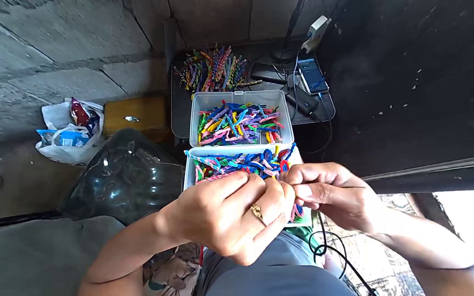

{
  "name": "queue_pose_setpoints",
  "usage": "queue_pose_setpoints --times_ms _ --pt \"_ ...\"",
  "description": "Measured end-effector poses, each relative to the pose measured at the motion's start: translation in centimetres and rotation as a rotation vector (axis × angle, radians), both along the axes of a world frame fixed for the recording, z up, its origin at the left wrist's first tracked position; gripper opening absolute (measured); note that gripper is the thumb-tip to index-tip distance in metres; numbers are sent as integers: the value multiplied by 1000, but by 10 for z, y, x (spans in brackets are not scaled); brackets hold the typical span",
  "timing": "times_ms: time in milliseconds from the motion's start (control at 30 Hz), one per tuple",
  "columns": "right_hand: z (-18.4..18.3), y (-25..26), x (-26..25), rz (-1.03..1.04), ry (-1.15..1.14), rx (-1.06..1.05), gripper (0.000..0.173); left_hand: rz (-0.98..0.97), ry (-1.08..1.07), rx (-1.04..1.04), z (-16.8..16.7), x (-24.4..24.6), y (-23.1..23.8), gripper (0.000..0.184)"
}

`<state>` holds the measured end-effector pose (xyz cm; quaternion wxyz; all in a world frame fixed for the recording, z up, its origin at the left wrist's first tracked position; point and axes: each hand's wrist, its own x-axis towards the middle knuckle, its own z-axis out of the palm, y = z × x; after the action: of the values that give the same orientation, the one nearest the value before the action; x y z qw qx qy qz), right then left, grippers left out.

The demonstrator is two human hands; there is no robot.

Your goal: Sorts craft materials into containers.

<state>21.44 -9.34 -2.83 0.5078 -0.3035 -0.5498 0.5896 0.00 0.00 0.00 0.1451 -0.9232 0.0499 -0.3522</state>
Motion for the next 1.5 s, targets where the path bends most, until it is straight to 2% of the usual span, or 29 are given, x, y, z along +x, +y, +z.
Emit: queue_pose_setpoints --times_ms 67,167,267,367,467,533,600,667,767,867,967,1067,1133,1167,1300,1500 --pt "-6 -6 -4 131 181 -145 23 -28 12 19 -2 -4 -2 12" --pt "-11 -16 -15 245 331 -182 23 -78 1 39 -1 -12 -6 9" --pt "-20 -23 -30 315 506 -162 24 -53 -42 39 -2 -17 -7 9" --pt "-28 -23 -37 260 547 -63 24 85 -134 77 -5 -24 -2 7" --pt "-25 -20 -34 59 408 68 24 214 -307 -7 -14 -23 12 9" --pt "-16 -17 -29 -136 279 152 26 288 -407 -226 -19 -19 15 21" --pt "-1 -14 -21 -416 132 305 30 371 -411 -429 -21 -21 19 36" --pt "19 -8 -9 -733 30 518 27 471 -463 -515 -29 -23 26 48" --pt "48 7 13 -1131 -41 837 18 699 -314 -669 -52 -26 35 53" --pt "63 41 26 -1289 -238 953 22 783 2 -889 -76 -23 43 48" --pt "61 109 20 -1226 -324 792 22 720 323 -1075 -83 -15 46 44" --pt "10 190 25 -1047 -464 275 38 664 598 -1173 -78 -8 45 50" --pt "-33 227 31 -857 -557 -58 47 653 687 -1205 -77 -5 43 52" --pt "-49 236 32 -784 -616 -148 50 651 709 -1214 -76 -4 43 53" --pt "-71 235 34 -611 -875 -269 45 711 777 -1185 -74 0 47 54" --pt "-73 197 61 -493 -1184 -215 46 717 866 -1155 -70 16 53 61"
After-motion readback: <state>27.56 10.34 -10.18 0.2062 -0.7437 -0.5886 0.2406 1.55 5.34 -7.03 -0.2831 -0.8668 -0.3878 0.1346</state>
